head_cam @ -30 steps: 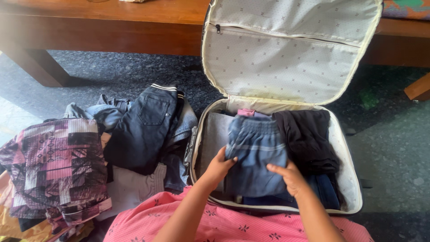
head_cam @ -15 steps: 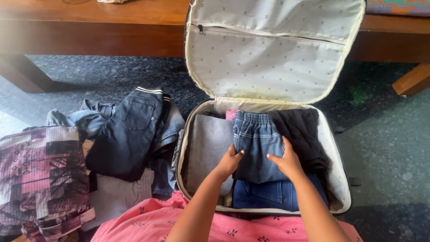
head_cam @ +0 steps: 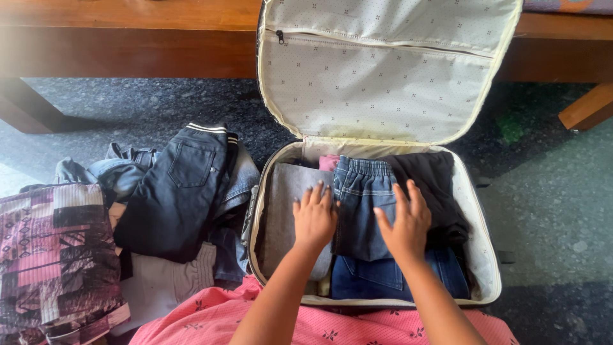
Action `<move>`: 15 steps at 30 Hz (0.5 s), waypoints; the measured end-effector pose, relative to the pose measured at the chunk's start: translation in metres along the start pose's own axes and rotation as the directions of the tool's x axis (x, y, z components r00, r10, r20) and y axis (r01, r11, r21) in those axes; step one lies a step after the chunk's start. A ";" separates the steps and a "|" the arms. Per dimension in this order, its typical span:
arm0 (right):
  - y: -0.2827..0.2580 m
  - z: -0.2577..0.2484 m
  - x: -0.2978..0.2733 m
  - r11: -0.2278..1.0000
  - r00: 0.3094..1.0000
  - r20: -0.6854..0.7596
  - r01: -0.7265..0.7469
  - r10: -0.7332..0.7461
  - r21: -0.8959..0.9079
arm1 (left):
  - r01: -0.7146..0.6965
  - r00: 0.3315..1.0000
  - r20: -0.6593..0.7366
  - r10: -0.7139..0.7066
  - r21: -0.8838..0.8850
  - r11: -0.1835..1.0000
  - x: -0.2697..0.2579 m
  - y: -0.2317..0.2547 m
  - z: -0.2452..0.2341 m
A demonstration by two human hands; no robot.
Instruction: The person places folded clothes including a grey shirt, purple leggings, and blue jeans into an open suitcase on the floor.
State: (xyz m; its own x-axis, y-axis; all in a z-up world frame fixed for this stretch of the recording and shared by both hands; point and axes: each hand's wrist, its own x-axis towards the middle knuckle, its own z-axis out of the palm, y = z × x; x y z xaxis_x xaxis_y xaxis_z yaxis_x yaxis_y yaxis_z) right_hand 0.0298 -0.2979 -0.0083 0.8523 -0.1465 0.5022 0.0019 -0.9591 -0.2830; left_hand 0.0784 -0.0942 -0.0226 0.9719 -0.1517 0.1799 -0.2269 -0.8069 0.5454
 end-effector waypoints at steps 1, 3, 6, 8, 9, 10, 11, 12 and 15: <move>-0.005 0.003 0.004 0.999 0.999 0.010 0.035 -0.035 -0.001 | -0.025 0.999 -0.027 0.026 0.053 0.998 0.005 -0.002 -0.002; -0.012 0.014 0.008 0.997 0.996 0.050 0.072 -0.072 0.008 | -0.029 0.998 -0.047 0.035 0.122 0.992 0.014 -0.005 0.000; -0.023 0.036 0.014 0.998 0.986 0.153 0.067 -0.067 0.009 | 0.033 0.999 -0.008 -0.032 0.164 0.986 0.026 -0.012 0.008; -0.027 0.048 0.020 0.998 0.969 0.244 0.048 -0.038 -0.035 | 0.081 0.995 0.050 -0.092 0.189 0.979 0.033 -0.019 0.017; -0.029 0.053 0.022 0.999 0.965 0.262 0.029 -0.018 -0.037 | 0.088 0.995 0.030 -0.097 0.219 0.972 0.034 -0.023 0.021; -0.031 0.058 0.024 0.999 0.960 0.280 0.008 0.003 -0.040 | 0.094 0.995 0.011 -0.100 0.249 0.964 0.036 -0.028 0.024; -0.033 0.061 0.026 0.999 0.954 0.298 -0.012 0.024 -0.044 | 0.100 0.995 -0.009 -0.102 0.279 0.955 0.037 -0.031 0.026; -0.034 0.064 0.028 0.998 0.949 0.312 -0.013 0.031 -0.062 | 0.116 0.990 0.040 -0.133 0.288 0.951 0.037 -0.033 0.028; -0.038 0.072 0.031 0.993 0.930 0.361 -0.024 0.064 -0.112 | 0.132 0.969 0.154 -0.193 0.338 0.932 0.035 -0.039 0.024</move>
State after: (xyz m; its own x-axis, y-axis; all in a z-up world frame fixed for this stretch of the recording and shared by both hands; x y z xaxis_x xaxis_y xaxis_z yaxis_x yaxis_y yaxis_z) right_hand 0.0934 -0.2482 -0.0407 0.9819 -0.1101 0.1543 -0.0777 -0.9763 -0.2018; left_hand 0.1229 -0.0824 -0.0572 0.9952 -0.0790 -0.0571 -0.0620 -0.9649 0.2554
